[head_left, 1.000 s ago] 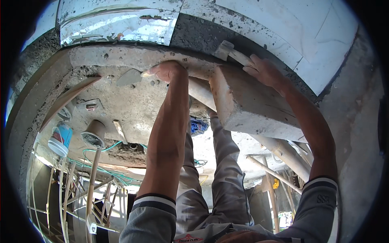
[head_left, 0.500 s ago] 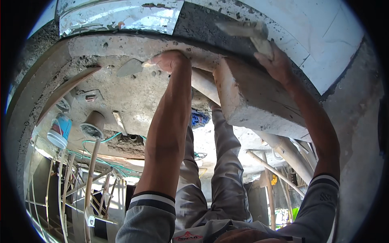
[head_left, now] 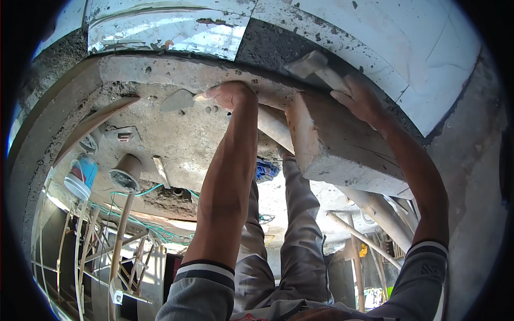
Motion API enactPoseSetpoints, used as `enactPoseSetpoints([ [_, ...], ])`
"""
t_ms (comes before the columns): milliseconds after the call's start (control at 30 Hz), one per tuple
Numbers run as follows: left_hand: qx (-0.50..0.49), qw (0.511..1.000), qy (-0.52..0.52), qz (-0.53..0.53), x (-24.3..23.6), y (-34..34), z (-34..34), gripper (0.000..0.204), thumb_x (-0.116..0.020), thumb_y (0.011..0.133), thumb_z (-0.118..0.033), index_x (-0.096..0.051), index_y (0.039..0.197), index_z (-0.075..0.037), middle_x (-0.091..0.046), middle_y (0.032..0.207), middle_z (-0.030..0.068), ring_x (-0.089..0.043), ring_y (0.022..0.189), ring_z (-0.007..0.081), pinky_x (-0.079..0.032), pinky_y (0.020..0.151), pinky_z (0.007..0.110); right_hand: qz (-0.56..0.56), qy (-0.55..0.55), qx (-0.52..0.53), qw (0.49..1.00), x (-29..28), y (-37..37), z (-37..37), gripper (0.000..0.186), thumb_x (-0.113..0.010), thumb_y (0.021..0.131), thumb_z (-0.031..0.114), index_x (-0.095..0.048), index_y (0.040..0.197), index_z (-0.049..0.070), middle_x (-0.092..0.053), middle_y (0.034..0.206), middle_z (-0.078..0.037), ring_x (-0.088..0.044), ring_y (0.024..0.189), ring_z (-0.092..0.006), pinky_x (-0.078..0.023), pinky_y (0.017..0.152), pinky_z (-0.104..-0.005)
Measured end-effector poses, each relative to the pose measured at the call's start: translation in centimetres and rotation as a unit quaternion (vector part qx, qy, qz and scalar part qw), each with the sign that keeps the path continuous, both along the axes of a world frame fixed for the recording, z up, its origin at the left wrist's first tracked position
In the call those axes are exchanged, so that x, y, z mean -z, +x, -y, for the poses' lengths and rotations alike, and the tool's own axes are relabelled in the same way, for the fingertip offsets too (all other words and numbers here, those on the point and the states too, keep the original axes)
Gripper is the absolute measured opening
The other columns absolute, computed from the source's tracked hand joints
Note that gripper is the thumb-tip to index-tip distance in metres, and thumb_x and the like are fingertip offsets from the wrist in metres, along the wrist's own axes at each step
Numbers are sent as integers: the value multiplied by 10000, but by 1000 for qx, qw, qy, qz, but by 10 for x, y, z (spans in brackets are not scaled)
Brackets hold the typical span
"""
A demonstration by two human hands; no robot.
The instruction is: Apply mortar to the back of a tile and install it onto a curved concrete surface.
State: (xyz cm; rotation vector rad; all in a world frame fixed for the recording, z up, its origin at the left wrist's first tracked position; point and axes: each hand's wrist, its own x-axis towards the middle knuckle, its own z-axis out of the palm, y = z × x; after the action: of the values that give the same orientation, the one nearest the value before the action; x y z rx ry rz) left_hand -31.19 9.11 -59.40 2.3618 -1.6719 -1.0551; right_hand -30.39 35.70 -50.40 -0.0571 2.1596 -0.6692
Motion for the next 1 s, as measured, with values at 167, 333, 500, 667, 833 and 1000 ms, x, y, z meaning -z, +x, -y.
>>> enactPoseSetpoints([
  [167, 8, 1000, -26, -8, 0, 9, 4, 790, -127, 938, -466, -463, 1068, 238, -515, 1015, 414, -523, 1016, 487, -412, 940, 496, -84, -146, 185, 968, 9, 0, 11, 425, -576, 862, 375, -469, 1086, 30, -603, 853, -244, -582, 832, -420, -454, 707, -453],
  [333, -15, 999, -23, 20, 4, -4, 2, 793, -133, 934, -476, -459, 1087, 230, -500, 1076, 405, -498, 1070, 474, -370, 981, 495, 21, -23, 12, 999, 1, -14, 15, 419, -572, 868, 362, -466, 1087, 22, -603, 856, -236, -606, 814, -380, -456, 697, -439],
  [500, -27, 999, 17, -7, 0, 4, 1, 802, -148, 927, -494, -469, 1096, 221, -484, 1105, 405, -496, 1080, 467, -360, 991, 488, 29, 33, -81, 996, 31, 15, 4, 410, -596, 857, 357, -478, 1046, 13, -601, 822, -231, -603, 793, -384, -460, 704, -410],
  [667, -34, 999, 33, 7, -5, -3, 6, 840, -130, 920, -519, -389, 1177, 238, -433, 1214, 372, -411, 1190, 449, -268, 1066, 413, -22, -45, -17, 999, -3, -25, 20, 407, -564, 882, 314, -470, 1137, 11, -604, 831, -189, -591, 696, -309, -463, 656, -395],
  [833, 2, 1000, -5, 20, 10, 5, -4, 741, -148, 945, -451, -498, 1076, 188, -520, 1038, 397, -527, 1003, 485, -424, 916, 488, 2, 17, -103, 995, 37, 9, -4, 442, -586, 854, 376, -472, 1082, 15, -604, 813, -232, -587, 774, -413, -462, 671, -448],
  [1000, 10, 998, -33, 57, 12, 8, 6, 724, -159, 947, -443, -492, 1082, 185, -505, 1072, 391, -493, 1053, 484, -397, 934, 501, -98, -86, 102, 986, -14, -33, 27, 437, -584, 853, 385, -471, 1051, 13, -597, 808, -241, -583, 790, -423, -463, 679, -447],
])
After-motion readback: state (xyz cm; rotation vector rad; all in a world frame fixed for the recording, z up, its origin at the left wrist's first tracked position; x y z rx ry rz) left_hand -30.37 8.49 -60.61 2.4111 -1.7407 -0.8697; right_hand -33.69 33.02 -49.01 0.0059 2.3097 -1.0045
